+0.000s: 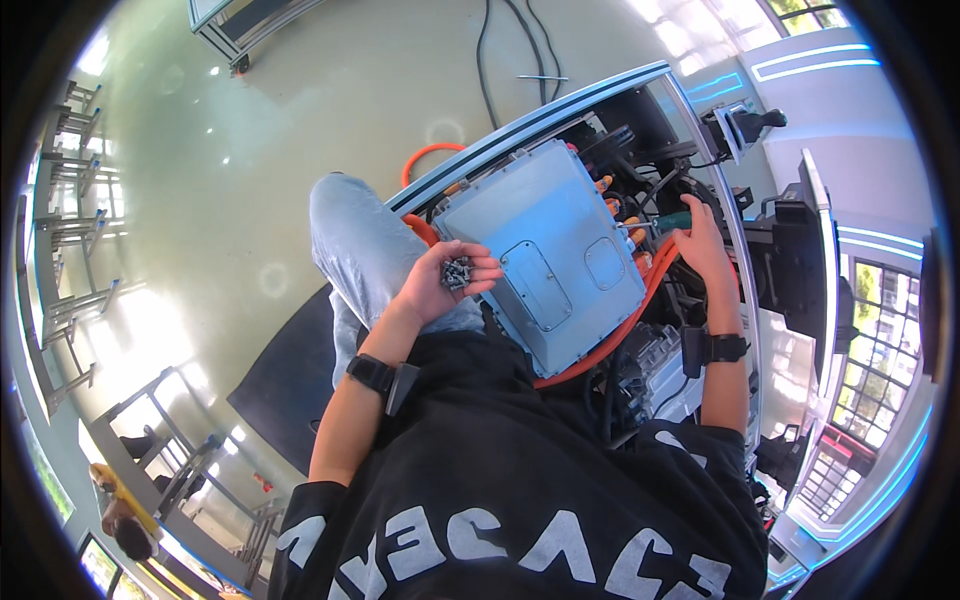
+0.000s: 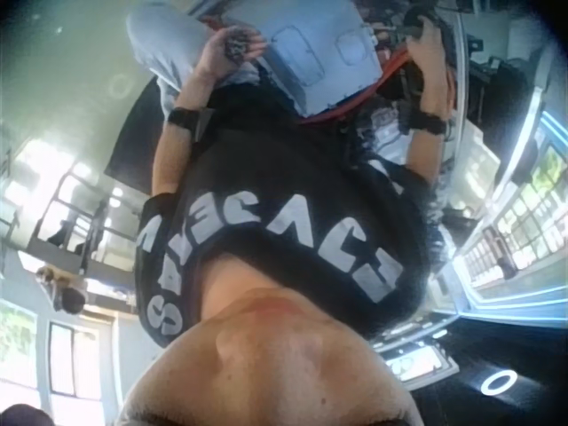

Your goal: Using a screwdriver to remove screws from a large metal component in an electric vehicle powertrain test rig.

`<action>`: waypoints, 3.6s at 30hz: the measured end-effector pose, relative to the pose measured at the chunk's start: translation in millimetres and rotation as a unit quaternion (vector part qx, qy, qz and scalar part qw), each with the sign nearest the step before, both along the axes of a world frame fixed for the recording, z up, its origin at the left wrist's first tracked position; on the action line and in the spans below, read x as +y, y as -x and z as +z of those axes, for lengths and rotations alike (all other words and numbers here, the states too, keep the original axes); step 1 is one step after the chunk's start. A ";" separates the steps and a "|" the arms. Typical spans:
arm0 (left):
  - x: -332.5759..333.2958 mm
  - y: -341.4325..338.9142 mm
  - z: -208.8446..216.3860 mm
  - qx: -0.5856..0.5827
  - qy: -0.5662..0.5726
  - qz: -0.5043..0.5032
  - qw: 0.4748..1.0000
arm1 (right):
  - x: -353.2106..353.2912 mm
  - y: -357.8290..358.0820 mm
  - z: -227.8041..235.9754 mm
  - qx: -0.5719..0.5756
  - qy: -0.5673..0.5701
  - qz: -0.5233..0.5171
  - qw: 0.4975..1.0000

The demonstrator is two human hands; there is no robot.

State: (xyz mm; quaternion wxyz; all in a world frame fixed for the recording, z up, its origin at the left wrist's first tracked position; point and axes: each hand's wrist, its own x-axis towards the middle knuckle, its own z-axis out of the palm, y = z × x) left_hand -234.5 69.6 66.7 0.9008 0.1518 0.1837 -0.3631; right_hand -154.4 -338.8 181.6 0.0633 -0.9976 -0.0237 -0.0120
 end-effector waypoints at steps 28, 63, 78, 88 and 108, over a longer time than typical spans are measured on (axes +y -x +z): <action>1.1 0.8 0.3 -0.017 0.000 0.000 1.000 | -0.4 -9.3 16.2 0.128 -0.003 -0.062 0.990; 1.0 -0.9 3.7 -0.011 -0.005 -0.012 1.000 | -8.5 -16.6 8.5 0.147 -0.002 -0.185 0.972; 1.4 -1.4 2.3 -0.016 0.000 -0.011 1.000 | 3.8 -12.6 9.8 0.152 -0.024 -0.231 0.961; 2.1 -0.6 2.9 -0.010 0.005 -0.008 1.000 | 6.7 -14.3 16.0 0.122 -0.044 -0.121 0.984; 3.0 0.0 1.7 -0.010 0.006 0.000 1.000 | 41.2 -18.4 40.5 0.197 -0.073 -0.270 0.940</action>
